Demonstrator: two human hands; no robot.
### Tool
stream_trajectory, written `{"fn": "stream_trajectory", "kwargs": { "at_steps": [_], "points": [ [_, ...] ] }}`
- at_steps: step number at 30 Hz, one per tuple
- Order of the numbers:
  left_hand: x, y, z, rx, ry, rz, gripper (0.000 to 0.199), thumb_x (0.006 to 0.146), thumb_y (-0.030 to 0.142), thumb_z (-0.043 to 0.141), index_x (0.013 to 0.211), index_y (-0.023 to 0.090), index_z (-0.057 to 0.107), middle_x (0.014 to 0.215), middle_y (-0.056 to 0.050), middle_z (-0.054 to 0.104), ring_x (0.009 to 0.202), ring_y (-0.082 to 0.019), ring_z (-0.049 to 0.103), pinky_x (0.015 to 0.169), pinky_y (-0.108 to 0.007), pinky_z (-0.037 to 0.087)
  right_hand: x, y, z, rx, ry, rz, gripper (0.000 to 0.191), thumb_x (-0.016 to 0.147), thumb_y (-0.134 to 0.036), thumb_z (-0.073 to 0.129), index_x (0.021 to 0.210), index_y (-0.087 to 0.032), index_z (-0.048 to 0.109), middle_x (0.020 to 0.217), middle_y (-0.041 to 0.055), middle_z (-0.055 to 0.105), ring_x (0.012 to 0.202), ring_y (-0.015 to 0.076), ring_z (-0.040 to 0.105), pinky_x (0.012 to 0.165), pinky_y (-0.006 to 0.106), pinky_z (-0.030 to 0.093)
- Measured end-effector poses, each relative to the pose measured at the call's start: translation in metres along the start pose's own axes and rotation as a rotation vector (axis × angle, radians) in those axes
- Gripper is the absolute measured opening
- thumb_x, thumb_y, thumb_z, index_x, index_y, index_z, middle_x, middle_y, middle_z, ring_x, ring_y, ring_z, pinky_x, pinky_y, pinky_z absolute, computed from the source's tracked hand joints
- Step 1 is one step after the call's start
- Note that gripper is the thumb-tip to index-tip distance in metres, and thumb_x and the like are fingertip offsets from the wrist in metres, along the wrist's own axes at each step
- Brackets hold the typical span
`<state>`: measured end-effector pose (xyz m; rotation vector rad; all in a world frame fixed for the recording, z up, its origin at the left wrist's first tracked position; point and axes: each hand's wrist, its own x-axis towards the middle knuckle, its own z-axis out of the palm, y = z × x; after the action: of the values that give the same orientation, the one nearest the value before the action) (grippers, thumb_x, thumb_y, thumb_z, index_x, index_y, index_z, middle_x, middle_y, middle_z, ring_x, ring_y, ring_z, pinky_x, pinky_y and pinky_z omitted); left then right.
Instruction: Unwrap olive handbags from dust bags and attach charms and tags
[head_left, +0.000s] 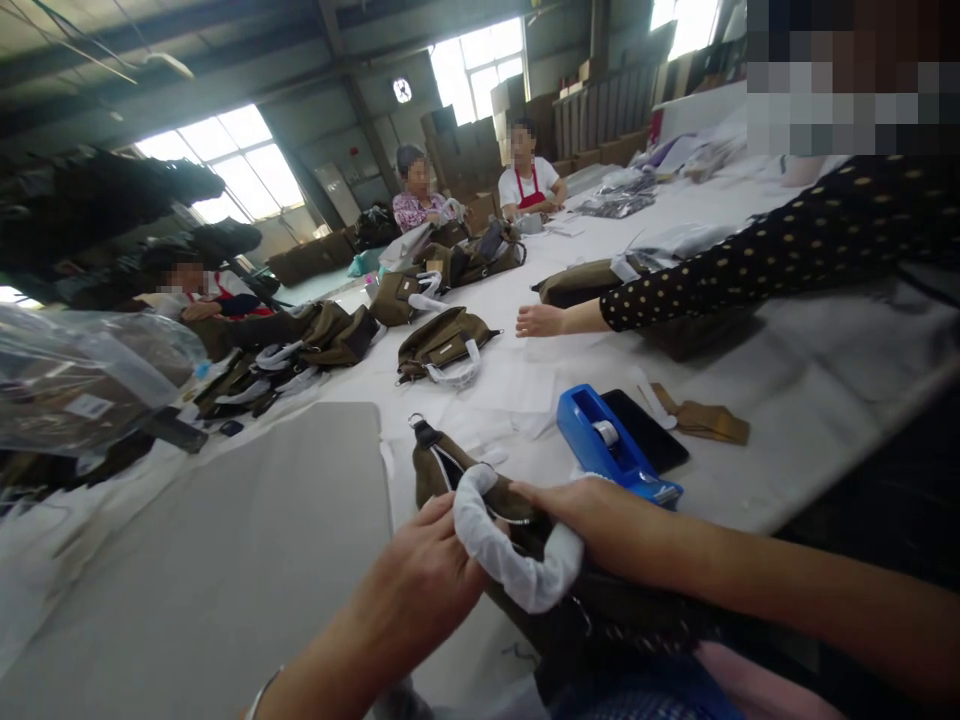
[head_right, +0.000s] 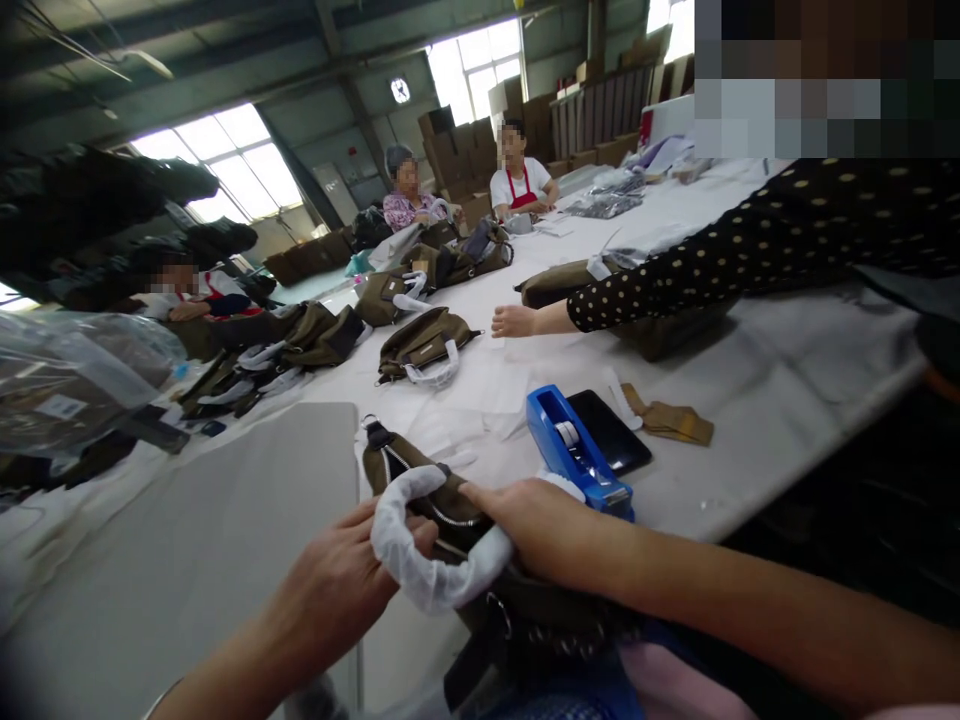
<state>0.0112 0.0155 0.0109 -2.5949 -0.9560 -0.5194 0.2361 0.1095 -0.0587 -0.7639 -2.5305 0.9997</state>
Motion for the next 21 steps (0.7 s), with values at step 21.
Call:
{"fn": "stream_trajectory", "kwargs": {
  "at_steps": [21],
  "points": [
    [-0.03, 0.046, 0.014, -0.475, -0.649, -0.602, 0.037, 0.09, 0.011, 0.059, 0.123, 0.024, 0.07, 0.12, -0.007, 0.075, 0.106, -0.025, 0.073, 0.094, -0.037, 0.059, 0.023, -0.02, -0.008, -0.102, 0.306, -0.021, 0.022, 0.086, -0.024, 0.053, 0.073, -0.02, 0.069, 0.065, 0.0002, 0.069, 0.058, 0.0153, 0.062, 0.058, 0.024, 0.044]
  ]
}}
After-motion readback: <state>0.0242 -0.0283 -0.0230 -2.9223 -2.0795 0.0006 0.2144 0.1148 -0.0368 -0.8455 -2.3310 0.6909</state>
